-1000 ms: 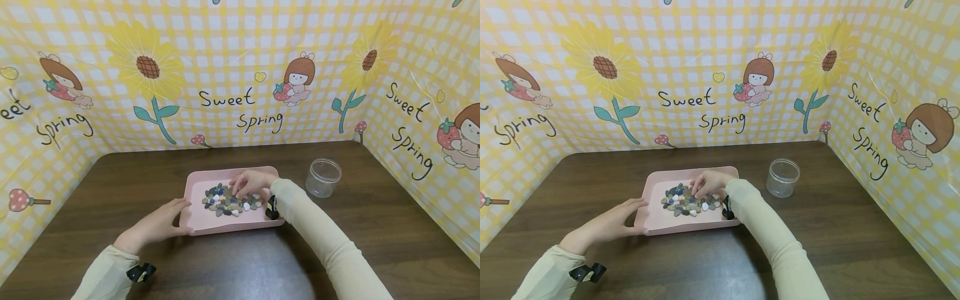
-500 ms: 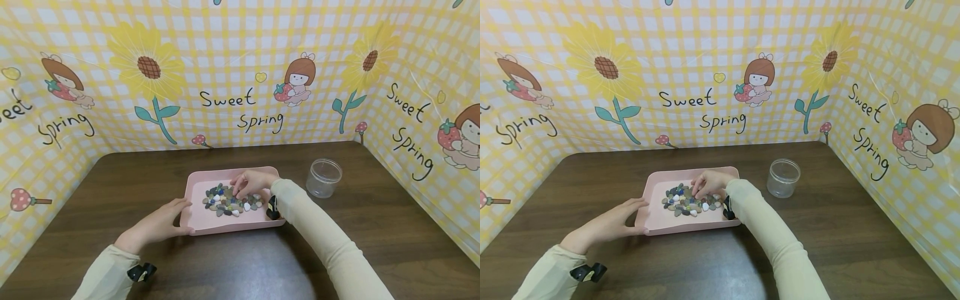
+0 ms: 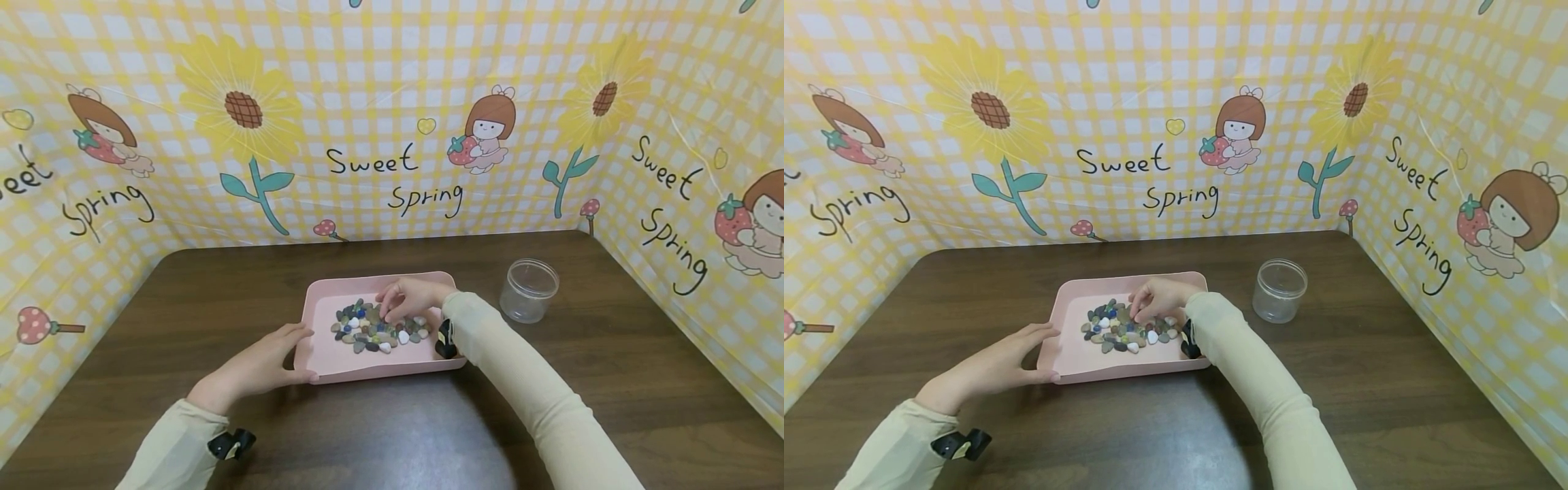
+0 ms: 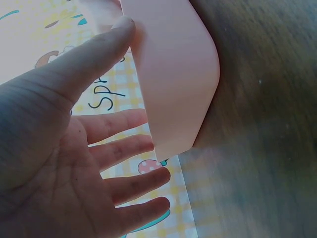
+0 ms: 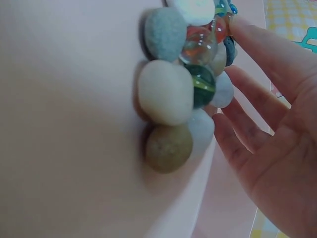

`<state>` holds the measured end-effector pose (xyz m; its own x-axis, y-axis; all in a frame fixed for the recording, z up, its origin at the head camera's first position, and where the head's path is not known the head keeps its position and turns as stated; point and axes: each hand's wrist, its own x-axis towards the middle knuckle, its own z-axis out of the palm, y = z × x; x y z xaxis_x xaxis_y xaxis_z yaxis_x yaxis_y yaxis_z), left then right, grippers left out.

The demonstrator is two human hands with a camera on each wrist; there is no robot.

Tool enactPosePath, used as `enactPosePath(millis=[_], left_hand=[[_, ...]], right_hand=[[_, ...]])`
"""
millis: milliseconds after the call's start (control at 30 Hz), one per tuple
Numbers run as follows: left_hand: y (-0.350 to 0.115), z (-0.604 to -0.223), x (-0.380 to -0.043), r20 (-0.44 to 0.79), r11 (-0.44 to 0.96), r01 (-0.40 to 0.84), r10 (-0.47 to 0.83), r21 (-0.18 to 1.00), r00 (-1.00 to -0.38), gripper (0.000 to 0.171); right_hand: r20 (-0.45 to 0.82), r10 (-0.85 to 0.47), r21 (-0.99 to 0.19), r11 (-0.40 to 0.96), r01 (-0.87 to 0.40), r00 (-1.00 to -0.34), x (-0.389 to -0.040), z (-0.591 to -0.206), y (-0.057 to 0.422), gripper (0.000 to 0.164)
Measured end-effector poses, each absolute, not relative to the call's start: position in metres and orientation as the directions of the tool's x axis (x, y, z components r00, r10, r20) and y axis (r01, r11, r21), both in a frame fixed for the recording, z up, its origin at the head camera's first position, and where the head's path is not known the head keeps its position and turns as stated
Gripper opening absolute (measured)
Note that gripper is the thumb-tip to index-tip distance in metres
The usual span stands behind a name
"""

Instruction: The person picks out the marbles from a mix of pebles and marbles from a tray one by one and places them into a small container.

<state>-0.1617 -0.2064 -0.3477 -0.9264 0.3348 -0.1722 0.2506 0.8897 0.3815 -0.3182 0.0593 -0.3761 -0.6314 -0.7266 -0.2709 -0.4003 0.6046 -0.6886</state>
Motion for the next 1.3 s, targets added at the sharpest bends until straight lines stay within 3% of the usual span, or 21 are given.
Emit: enactPosePath(millis=[600,1300], left_hand=[[-0.207,-0.349,-0.162,-0.167,0.888,0.257,0.34,0.381,-0.926,0.088],[-0.208,-0.35,-0.162,-0.149,0.887,0.273,0.347,0.372,-0.926,0.088]], right_hand=[[-0.145,-0.79,-0.704,0.505,-0.499,-0.596,-0.32,-0.361,0.065,0.013],[-0.088,-0.791,-0.73,0.465,-0.501,-0.605,-0.317,-0.34,0.07,0.011]])
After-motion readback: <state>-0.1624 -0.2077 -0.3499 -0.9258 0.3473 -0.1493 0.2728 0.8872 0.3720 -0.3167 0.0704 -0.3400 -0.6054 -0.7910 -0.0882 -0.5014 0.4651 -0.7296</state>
